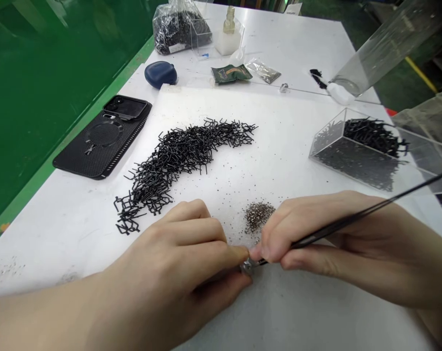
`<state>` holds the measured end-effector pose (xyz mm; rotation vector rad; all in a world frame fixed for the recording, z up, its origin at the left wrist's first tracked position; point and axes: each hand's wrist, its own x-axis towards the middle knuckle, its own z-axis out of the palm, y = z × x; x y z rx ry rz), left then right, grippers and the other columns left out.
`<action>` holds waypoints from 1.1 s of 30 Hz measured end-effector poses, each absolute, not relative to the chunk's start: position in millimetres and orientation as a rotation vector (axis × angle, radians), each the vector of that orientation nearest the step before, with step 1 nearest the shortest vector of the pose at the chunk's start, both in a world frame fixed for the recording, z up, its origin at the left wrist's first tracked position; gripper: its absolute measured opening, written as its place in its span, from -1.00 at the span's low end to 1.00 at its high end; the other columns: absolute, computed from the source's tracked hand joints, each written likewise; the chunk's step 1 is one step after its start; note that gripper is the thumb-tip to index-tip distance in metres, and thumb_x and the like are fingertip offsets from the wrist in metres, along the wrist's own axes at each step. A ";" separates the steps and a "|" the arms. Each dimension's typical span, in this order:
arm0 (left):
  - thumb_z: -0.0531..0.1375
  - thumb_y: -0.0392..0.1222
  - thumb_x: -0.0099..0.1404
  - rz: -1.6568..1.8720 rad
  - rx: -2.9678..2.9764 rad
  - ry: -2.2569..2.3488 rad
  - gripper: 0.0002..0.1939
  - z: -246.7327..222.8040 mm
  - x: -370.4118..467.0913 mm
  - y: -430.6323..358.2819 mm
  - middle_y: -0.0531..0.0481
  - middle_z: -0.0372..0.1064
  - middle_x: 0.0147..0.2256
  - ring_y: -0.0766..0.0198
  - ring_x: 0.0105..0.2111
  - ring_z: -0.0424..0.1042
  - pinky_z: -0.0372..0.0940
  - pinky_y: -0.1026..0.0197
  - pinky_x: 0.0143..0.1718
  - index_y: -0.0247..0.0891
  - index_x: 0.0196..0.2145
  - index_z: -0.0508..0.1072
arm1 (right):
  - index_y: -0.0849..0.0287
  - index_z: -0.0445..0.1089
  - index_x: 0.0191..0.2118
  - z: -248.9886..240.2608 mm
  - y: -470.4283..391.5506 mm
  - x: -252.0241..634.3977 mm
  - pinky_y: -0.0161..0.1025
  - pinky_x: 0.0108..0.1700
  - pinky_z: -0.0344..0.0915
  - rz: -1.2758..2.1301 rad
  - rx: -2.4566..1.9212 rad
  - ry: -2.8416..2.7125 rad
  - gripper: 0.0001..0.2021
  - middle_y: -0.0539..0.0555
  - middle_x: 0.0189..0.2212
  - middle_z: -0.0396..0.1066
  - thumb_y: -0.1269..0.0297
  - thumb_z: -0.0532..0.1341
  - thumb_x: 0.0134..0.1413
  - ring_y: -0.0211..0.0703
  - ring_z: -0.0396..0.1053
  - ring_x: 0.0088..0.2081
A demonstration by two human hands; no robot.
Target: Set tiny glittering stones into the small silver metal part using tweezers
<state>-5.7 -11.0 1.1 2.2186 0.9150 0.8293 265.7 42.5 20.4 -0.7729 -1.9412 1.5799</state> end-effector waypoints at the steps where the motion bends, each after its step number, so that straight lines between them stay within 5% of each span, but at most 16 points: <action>1: 0.32 -0.36 0.63 0.836 2.219 0.911 -0.86 0.6 -5.5 -10.9 0.13 0.48 -0.40 0.26 -0.37 0.38 0.37 0.12 -0.19 -0.16 -0.12 0.63 | 0.04 0.78 -0.12 20.3 42.3 265.6 -0.29 -0.10 0.71 1.578 -0.772 -1.947 -0.88 0.04 -0.21 0.81 0.43 0.55 0.32 -0.05 0.79 -0.16; 17: 0.34 -0.36 0.63 0.777 2.185 0.938 -0.87 2.2 -8.2 -12.7 0.16 0.52 -0.33 0.30 -0.30 0.38 0.34 0.21 -0.15 -0.14 -0.08 0.64 | -0.06 0.81 -0.19 23.8 59.9 289.1 -0.31 -0.14 0.73 1.206 -1.053 -2.016 -0.98 -0.01 -0.24 0.82 0.20 0.59 0.29 -0.10 0.78 -0.22; 33: 0.33 -0.35 0.65 0.776 2.207 0.947 -0.83 2.2 -7.9 -13.1 0.18 0.55 -0.32 0.31 -0.28 0.41 0.35 0.25 -0.11 -0.11 0.04 0.67 | -0.05 0.82 -0.17 20.9 56.2 287.1 -0.55 -0.03 0.65 1.220 -1.017 -2.008 -0.94 -0.11 -0.20 0.83 0.29 0.58 0.29 -0.28 0.78 -0.15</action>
